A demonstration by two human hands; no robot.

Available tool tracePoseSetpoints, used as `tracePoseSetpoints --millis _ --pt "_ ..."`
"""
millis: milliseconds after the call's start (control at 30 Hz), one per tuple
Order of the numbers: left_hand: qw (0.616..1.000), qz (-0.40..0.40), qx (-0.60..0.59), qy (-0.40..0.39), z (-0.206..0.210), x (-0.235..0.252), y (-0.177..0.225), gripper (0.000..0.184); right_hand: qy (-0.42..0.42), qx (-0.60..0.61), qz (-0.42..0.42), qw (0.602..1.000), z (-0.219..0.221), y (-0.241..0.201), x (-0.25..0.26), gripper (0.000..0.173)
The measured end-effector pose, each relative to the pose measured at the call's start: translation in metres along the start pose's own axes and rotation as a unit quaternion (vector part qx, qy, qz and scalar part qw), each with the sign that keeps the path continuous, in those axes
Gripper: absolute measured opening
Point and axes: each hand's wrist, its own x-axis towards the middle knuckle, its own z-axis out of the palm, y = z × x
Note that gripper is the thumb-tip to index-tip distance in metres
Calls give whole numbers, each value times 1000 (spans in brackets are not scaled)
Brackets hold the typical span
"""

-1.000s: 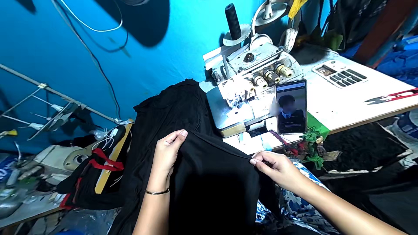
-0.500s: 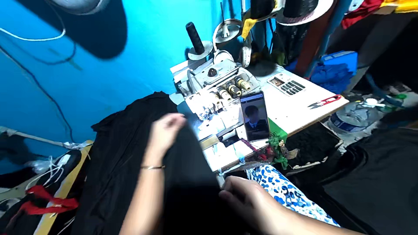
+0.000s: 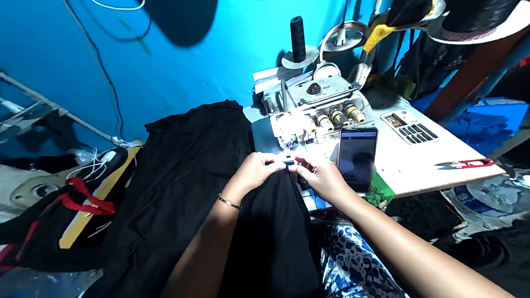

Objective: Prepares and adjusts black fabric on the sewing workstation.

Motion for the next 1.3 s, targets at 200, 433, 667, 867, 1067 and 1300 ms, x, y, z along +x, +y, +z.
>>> tracePoseSetpoints --millis 200,433,667,867,1067,1300 --pt "999 -16 1 44 6 -7 0 16 -35 82 53 995 -5 7 14 13" --pt "995 -2 -12 100 16 -13 -5 15 -37 68 55 995 -3 7 15 18" --pt "990 12 -4 140 18 -29 10 12 -38 94 45 994 -7 4 12 14" --pt "990 -3 -10 143 20 -31 12 12 1 81 44 996 -3 -1 8 21" --pt "988 -39 61 139 17 -26 14 19 64 5 44 997 7 2 7 23" --pt "986 -88 94 103 18 0 1 28 109 -81 37 990 11 8 12 24"
